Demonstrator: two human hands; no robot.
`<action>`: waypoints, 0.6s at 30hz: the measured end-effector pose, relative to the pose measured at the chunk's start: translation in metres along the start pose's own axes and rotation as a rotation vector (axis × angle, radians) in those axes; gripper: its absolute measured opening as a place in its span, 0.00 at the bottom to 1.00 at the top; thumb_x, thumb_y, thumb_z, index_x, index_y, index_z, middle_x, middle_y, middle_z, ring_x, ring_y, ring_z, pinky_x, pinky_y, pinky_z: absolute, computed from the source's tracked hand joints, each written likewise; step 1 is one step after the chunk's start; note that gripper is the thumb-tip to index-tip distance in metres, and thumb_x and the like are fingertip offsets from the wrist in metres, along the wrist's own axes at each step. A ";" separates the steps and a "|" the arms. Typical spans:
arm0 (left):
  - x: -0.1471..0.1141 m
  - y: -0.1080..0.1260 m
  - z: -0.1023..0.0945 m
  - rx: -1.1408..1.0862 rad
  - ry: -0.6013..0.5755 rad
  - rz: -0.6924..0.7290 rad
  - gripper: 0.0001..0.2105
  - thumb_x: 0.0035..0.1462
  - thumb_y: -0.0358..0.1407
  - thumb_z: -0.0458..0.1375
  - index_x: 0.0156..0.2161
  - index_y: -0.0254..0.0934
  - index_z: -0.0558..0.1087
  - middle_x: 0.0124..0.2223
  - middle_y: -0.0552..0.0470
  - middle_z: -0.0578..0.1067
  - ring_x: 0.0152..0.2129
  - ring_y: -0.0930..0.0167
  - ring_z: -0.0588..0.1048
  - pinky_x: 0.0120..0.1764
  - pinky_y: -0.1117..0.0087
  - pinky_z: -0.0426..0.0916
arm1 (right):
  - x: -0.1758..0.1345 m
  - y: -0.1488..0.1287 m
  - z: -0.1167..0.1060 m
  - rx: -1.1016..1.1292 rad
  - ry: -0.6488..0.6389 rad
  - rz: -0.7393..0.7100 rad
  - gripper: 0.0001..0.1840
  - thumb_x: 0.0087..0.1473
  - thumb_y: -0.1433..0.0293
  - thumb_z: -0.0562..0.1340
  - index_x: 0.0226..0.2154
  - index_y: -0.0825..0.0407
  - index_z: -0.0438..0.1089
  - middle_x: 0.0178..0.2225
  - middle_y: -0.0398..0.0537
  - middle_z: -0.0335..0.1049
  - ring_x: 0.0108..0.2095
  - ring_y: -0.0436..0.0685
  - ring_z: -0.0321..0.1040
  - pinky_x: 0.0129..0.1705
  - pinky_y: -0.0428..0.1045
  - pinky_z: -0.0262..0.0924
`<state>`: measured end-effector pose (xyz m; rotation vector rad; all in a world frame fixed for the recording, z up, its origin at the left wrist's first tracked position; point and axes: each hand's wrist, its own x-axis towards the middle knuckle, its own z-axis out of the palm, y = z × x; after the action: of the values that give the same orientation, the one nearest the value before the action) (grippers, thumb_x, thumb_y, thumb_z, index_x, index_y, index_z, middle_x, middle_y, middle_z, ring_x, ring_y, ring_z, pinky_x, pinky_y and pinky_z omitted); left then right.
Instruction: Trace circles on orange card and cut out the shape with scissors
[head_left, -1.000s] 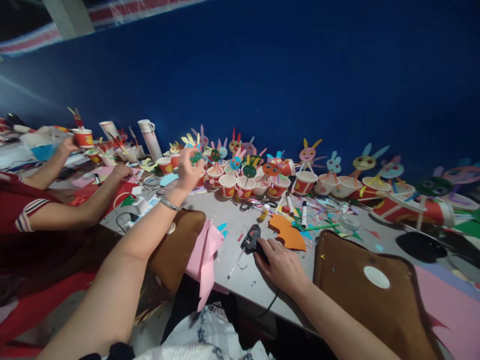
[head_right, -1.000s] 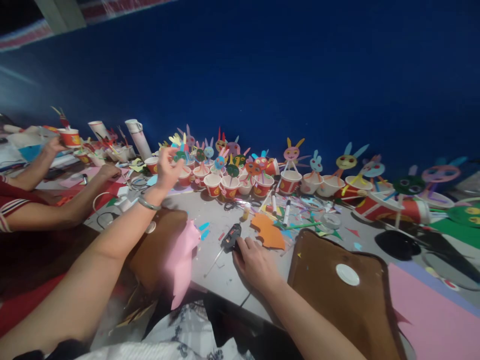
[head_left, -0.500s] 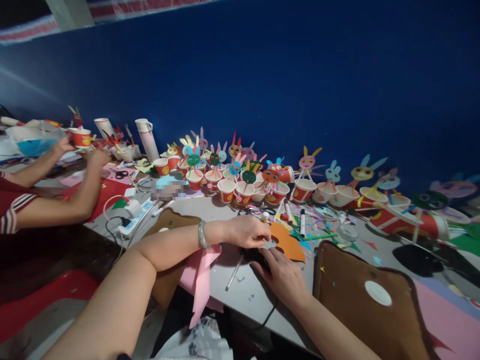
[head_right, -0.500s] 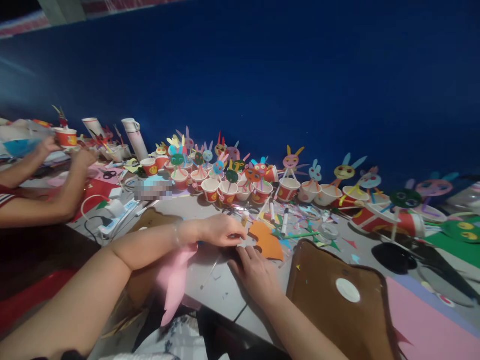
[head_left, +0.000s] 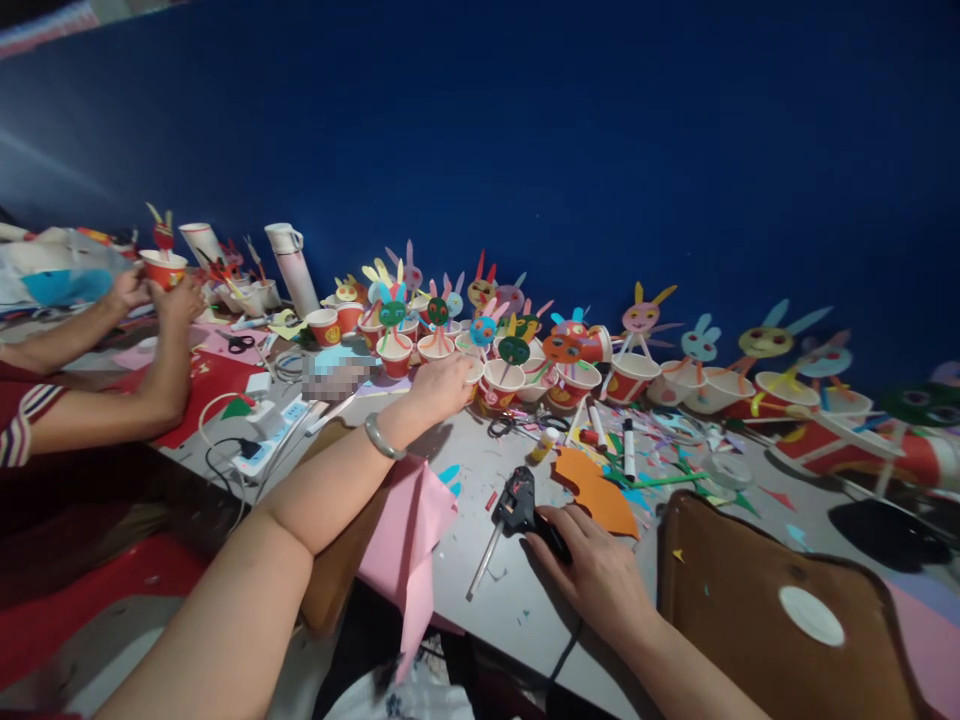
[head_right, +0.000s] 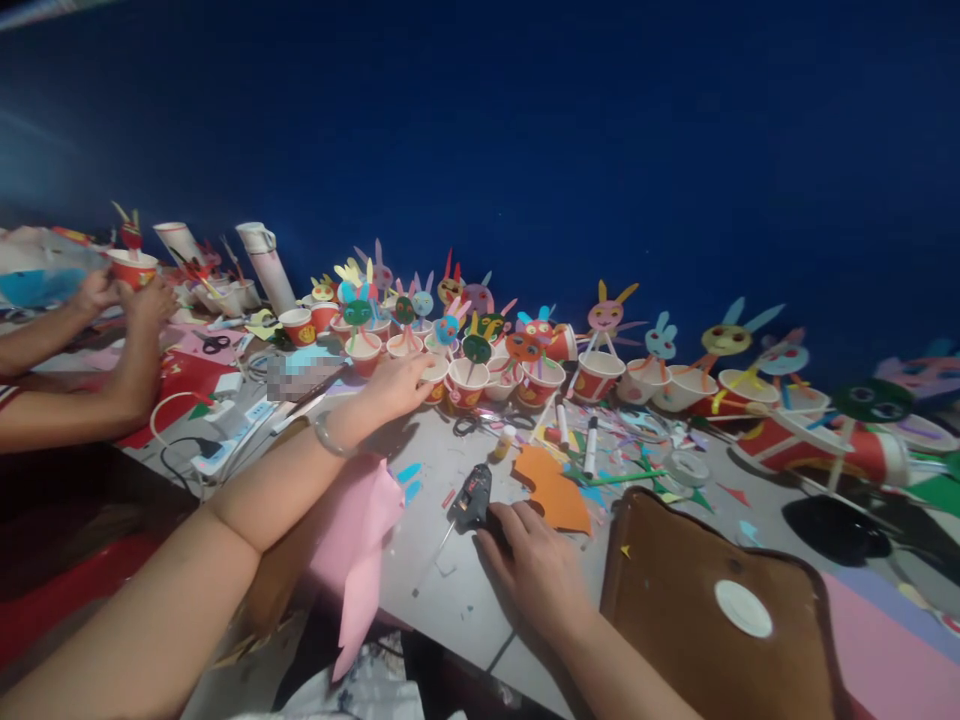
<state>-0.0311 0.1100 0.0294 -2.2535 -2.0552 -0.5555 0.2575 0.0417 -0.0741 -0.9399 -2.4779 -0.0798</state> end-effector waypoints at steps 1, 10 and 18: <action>0.001 -0.002 0.003 0.011 -0.025 0.001 0.13 0.61 0.30 0.55 0.50 0.37 0.74 0.53 0.41 0.77 0.48 0.60 0.77 0.46 0.63 0.71 | 0.000 -0.001 0.000 0.008 0.005 0.008 0.16 0.67 0.60 0.54 0.44 0.52 0.71 0.35 0.50 0.75 0.30 0.55 0.75 0.26 0.47 0.62; 0.009 -0.010 0.022 0.054 -0.118 -0.054 0.11 0.63 0.30 0.51 0.36 0.34 0.77 0.41 0.35 0.80 0.41 0.55 0.80 0.43 0.58 0.72 | -0.001 -0.002 -0.002 0.031 0.029 0.012 0.18 0.68 0.59 0.53 0.45 0.54 0.71 0.37 0.52 0.76 0.31 0.55 0.76 0.28 0.47 0.66; 0.012 -0.007 0.032 0.064 -0.115 -0.084 0.13 0.64 0.31 0.51 0.40 0.32 0.79 0.41 0.34 0.80 0.42 0.53 0.79 0.45 0.56 0.71 | 0.000 -0.004 -0.003 0.022 0.039 0.005 0.19 0.68 0.59 0.53 0.44 0.55 0.72 0.37 0.52 0.76 0.27 0.54 0.74 0.26 0.47 0.65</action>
<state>-0.0302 0.1308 0.0014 -2.2213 -2.1955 -0.3660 0.2565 0.0378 -0.0710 -0.9273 -2.4353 -0.0689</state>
